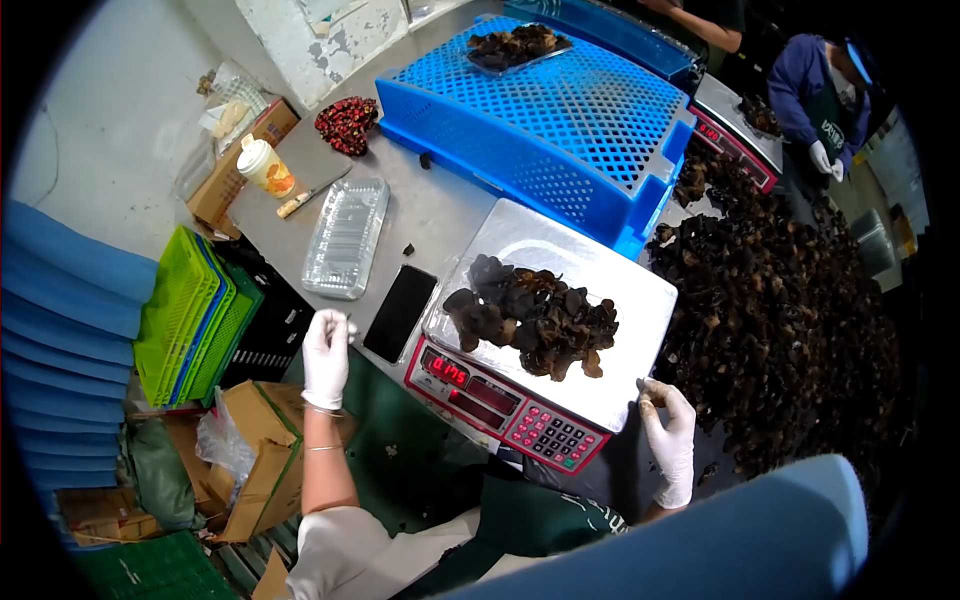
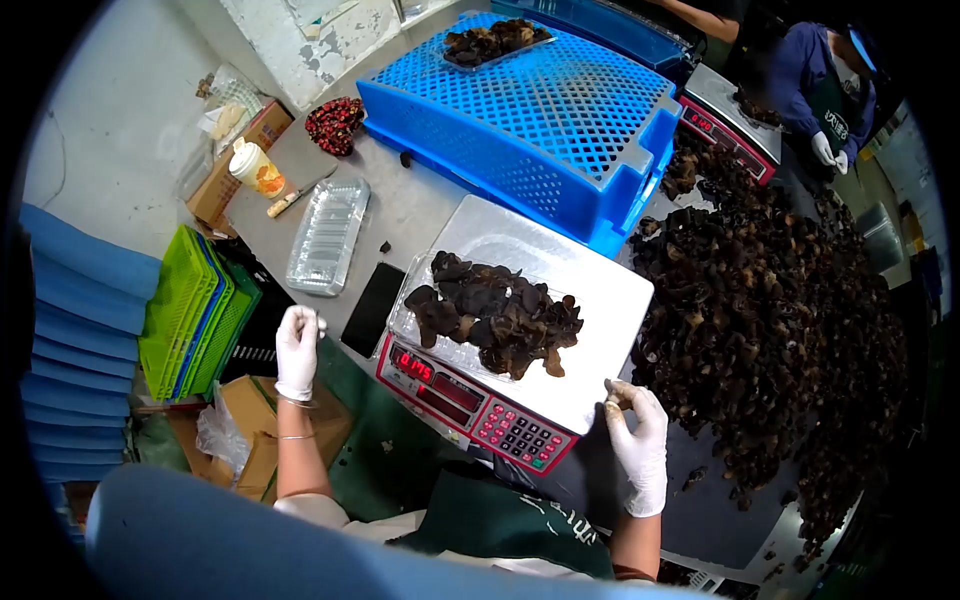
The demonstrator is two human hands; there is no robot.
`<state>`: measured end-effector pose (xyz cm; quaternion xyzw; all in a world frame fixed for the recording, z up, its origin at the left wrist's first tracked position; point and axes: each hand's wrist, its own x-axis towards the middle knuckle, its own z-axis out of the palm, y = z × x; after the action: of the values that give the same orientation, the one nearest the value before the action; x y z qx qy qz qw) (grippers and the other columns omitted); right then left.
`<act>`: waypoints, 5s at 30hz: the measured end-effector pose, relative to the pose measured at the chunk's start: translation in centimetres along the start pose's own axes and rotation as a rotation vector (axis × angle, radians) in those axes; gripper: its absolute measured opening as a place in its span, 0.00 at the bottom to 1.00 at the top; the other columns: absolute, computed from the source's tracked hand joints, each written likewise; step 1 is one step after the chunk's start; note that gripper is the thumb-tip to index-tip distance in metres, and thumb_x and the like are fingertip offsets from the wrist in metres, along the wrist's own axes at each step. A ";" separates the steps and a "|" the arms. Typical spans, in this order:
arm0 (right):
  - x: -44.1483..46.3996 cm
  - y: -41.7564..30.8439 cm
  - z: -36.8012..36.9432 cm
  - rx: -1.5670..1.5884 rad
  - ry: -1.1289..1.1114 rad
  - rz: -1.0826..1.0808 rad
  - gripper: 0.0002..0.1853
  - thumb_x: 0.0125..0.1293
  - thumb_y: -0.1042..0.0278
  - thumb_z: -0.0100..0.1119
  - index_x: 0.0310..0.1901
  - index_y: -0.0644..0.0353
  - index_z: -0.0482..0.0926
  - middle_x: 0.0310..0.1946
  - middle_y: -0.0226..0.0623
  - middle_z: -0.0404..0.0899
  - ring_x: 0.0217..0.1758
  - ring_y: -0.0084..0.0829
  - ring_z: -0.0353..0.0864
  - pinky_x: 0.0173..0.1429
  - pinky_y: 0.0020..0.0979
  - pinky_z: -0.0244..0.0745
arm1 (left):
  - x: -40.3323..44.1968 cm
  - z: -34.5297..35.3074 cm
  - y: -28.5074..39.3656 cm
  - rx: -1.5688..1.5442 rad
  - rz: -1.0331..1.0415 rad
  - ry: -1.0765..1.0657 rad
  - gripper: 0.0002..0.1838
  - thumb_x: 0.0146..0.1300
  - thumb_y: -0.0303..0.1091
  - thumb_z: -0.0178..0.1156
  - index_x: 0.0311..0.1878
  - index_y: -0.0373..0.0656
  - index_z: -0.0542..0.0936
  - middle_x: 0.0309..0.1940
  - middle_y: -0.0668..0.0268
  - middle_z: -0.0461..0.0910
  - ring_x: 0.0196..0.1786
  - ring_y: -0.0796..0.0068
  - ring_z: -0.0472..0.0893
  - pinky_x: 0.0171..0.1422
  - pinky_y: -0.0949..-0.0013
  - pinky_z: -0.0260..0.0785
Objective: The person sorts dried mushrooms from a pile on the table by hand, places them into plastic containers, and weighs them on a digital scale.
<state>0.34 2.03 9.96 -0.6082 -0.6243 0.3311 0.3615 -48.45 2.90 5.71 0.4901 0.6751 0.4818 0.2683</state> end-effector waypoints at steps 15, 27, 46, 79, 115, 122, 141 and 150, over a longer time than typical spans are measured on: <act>0.5 0.4 -0.4 -0.080 0.061 -0.031 0.12 0.61 0.83 0.60 0.47 0.66 0.81 0.39 0.39 0.82 0.42 0.31 0.81 0.51 0.30 0.77 | -23.7 7.1 -13.7 0.430 -1.035 -1.412 0.35 0.75 0.60 0.43 0.46 0.34 0.83 0.40 0.56 0.86 0.43 0.64 0.83 0.51 0.65 0.71; 1.1 -2.2 2.0 0.060 -0.042 0.174 0.23 0.65 0.72 0.61 0.61 0.69 0.76 0.26 0.36 0.82 0.27 0.22 0.78 0.35 0.25 0.74 | 0.1 6.3 8.5 0.061 0.030 -0.260 0.13 0.71 0.31 0.58 0.53 0.33 0.80 0.38 0.64 0.81 0.34 0.81 0.78 0.41 0.75 0.72; 21.9 -1.9 1.2 0.362 0.009 0.029 0.22 0.72 0.72 0.54 0.65 0.72 0.72 0.27 0.21 0.72 0.28 0.12 0.68 0.34 0.18 0.65 | 15.5 16.7 10.6 -0.371 -0.018 -0.321 0.17 0.69 0.26 0.58 0.59 0.33 0.75 0.31 0.71 0.74 0.21 0.85 0.73 0.23 0.77 0.68; -2.2 8.4 -4.5 0.622 0.096 0.190 0.18 0.77 0.59 0.53 0.61 0.58 0.79 0.46 0.27 0.83 0.46 0.17 0.78 0.51 0.21 0.74 | 26.4 39.6 30.9 -0.149 1.165 -0.110 0.15 0.69 0.34 0.59 0.55 0.38 0.80 0.47 0.52 0.81 0.51 0.55 0.81 0.60 0.56 0.72; -20.2 12.2 -7.8 0.172 0.720 0.464 0.09 0.67 0.73 0.59 0.46 0.62 0.83 0.38 0.43 0.85 0.41 0.37 0.85 0.51 0.32 0.78 | 4.0 10.2 8.0 0.502 0.836 -0.104 0.07 0.71 0.27 0.55 0.48 0.36 0.78 0.40 0.55 0.79 0.44 0.57 0.79 0.53 0.56 0.72; -20.5 15.7 -9.8 -0.463 0.787 0.292 0.06 0.60 0.75 0.62 0.39 0.58 0.84 0.32 0.37 0.82 0.36 0.41 0.80 0.42 0.38 0.76 | -2.1 11.6 8.5 0.617 0.973 -0.353 0.19 0.62 0.24 0.61 0.58 0.37 0.77 0.59 0.50 0.72 0.63 0.49 0.72 0.70 0.52 0.62; -6.4 13.3 -8.7 -0.412 0.379 0.139 0.14 0.60 0.68 0.54 0.48 0.53 0.80 0.39 0.42 0.76 0.37 0.44 0.82 0.42 0.42 0.79 | -25.0 34.9 10.5 0.413 1.035 -0.901 0.35 0.56 0.40 0.68 0.67 0.39 0.71 0.64 0.44 0.67 0.63 0.42 0.68 0.67 0.45 0.59; -20.0 14.7 -14.3 0.882 0.802 0.357 0.10 0.66 0.79 0.51 0.48 0.62 0.78 0.33 0.35 0.80 0.32 0.22 0.79 0.38 0.24 0.77 | -24.8 35.4 7.6 0.179 1.197 -1.028 0.29 0.53 0.38 0.64 0.59 0.37 0.76 0.59 0.41 0.71 0.61 0.39 0.69 0.67 0.42 0.59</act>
<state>20.18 -17.70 3.82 -0.5738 -0.1332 0.3590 0.7240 -6.54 -5.74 -3.92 0.9504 0.1248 0.2014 0.2013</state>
